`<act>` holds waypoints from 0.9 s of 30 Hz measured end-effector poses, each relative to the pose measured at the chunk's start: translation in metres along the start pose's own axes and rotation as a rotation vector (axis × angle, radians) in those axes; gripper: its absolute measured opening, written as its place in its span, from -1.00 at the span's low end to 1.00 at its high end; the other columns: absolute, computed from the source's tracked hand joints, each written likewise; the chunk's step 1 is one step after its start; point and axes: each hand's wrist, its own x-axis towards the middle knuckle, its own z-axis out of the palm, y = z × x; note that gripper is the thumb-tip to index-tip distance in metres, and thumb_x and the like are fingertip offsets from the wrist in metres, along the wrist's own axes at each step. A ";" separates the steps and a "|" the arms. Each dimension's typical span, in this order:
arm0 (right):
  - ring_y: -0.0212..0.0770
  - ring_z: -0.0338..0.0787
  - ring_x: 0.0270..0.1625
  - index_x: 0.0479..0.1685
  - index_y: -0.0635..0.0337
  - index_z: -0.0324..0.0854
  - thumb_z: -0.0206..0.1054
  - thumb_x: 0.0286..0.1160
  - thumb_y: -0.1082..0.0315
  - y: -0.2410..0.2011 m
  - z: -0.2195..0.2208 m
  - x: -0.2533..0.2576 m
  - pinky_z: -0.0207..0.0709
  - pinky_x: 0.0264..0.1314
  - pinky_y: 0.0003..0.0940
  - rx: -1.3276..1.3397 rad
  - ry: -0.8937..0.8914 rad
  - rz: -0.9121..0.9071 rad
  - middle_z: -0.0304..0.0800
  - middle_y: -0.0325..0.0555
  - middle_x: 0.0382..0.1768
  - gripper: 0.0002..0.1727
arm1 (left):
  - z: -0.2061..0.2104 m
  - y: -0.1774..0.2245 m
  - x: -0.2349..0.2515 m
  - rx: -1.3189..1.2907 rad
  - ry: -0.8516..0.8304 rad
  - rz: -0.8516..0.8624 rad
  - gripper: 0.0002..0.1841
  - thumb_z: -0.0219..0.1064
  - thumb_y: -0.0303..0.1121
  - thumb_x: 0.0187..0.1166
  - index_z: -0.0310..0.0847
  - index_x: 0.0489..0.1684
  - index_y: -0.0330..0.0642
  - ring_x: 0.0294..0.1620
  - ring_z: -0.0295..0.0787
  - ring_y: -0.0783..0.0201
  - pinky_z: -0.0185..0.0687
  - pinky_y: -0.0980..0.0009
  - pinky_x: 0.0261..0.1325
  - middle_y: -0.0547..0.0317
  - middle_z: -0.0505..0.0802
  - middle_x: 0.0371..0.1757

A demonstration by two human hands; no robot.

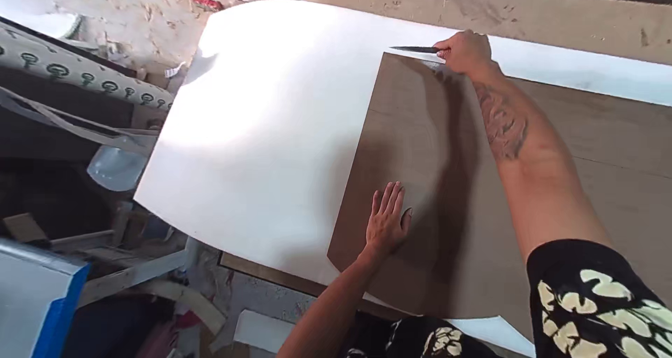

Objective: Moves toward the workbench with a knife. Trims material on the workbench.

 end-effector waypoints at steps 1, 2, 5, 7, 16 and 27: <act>0.32 0.80 0.24 0.36 -0.54 0.73 0.15 0.72 -0.03 0.004 0.002 0.008 0.48 0.08 0.60 0.004 -0.022 -0.020 0.86 0.06 0.20 -0.63 | 0.000 0.001 0.000 0.008 -0.011 -0.002 -0.32 -0.04 0.11 0.76 0.23 0.84 0.02 0.94 -0.09 0.21 -0.23 -0.08 0.95 0.29 0.24 0.90; 0.30 0.82 0.20 0.34 -0.55 0.74 0.15 0.71 -0.03 0.006 0.002 0.015 0.50 0.05 0.59 0.007 -0.034 -0.037 0.88 0.05 0.16 -0.64 | 0.000 0.002 0.003 0.017 -0.017 -0.003 -0.31 -0.04 0.11 0.76 0.22 0.85 0.02 0.94 -0.10 0.21 -0.24 -0.08 0.94 0.28 0.23 0.90; 0.30 0.83 0.16 0.35 -0.53 0.75 0.15 0.72 -0.04 0.000 0.007 0.020 0.50 0.03 0.59 0.042 -0.093 -0.042 0.89 0.05 0.12 -0.64 | -0.002 0.001 0.002 0.028 -0.042 -0.005 -0.31 -0.04 0.11 0.76 0.21 0.85 0.00 0.94 -0.12 0.21 -0.25 -0.08 0.94 0.27 0.22 0.90; 0.28 0.83 0.17 0.34 -0.54 0.75 0.15 0.71 -0.06 0.001 0.006 0.024 0.51 0.05 0.58 0.052 -0.105 -0.040 0.90 0.03 0.11 -0.63 | -0.002 -0.001 0.007 0.028 -0.035 0.004 -0.31 -0.03 0.11 0.75 0.23 0.84 0.00 0.94 -0.10 0.20 -0.24 -0.09 0.94 0.26 0.23 0.90; 0.20 0.82 0.19 0.19 -0.29 0.80 0.17 0.66 0.04 -0.006 0.031 0.044 0.58 0.07 0.45 0.064 -0.087 -0.221 0.86 0.01 0.12 -0.67 | -0.001 0.002 0.001 0.062 -0.032 -0.025 -0.32 -0.02 0.11 0.75 0.27 0.82 0.01 0.91 0.02 0.19 -0.22 -0.15 0.93 0.27 0.32 0.86; 0.24 0.82 0.17 0.12 -0.08 0.79 0.38 0.43 0.16 0.150 -0.011 -0.053 0.61 0.04 0.42 -0.079 -0.137 -0.262 0.84 0.09 0.12 -0.70 | 0.068 0.179 0.071 0.282 0.113 -0.511 -0.06 -0.28 0.36 0.69 -0.07 0.92 -0.19 0.94 -0.29 -0.24 -0.44 -0.45 0.81 -0.23 0.00 0.92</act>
